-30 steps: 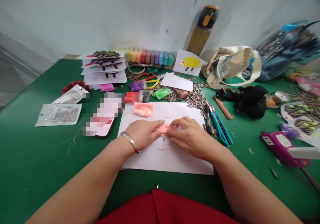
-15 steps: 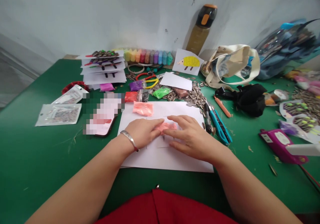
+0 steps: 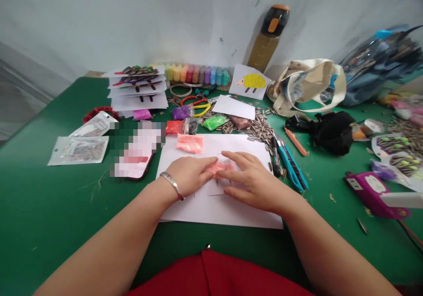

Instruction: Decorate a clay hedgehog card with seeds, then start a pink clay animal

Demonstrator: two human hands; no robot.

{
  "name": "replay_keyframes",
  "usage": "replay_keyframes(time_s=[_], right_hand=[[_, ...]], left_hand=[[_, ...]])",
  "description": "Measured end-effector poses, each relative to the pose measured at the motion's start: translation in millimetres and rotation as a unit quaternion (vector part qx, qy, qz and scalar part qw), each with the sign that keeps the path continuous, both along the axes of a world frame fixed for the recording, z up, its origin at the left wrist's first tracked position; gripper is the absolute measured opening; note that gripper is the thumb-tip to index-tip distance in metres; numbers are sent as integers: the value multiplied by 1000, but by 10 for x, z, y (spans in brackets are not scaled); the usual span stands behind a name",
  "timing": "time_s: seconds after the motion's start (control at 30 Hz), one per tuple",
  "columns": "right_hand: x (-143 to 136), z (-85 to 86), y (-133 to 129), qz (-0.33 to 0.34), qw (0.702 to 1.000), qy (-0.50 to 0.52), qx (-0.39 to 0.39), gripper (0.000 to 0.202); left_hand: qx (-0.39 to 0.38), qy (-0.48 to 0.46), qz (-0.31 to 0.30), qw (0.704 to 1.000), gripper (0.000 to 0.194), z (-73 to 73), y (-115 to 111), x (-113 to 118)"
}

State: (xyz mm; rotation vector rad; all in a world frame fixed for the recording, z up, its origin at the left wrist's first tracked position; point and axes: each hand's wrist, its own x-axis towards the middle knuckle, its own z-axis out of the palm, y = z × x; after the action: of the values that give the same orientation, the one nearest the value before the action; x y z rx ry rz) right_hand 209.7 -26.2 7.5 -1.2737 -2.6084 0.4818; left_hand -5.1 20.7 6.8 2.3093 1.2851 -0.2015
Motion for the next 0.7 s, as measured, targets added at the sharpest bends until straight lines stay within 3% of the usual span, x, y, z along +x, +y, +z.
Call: replay_keyframes(time_s=[0.3, 0.47, 0.7], right_hand=[[-2, 11, 11, 30, 1000, -7, -2, 30], [59, 21, 13, -3, 999, 33, -4, 33], [45, 16, 26, 22, 1000, -15, 4, 28]], left_hand=[[0, -3, -8, 1000, 48, 20, -3, -10], [6, -5, -5, 1000, 48, -1, -7, -16], [12, 4, -5, 1000, 47, 13, -9, -5]])
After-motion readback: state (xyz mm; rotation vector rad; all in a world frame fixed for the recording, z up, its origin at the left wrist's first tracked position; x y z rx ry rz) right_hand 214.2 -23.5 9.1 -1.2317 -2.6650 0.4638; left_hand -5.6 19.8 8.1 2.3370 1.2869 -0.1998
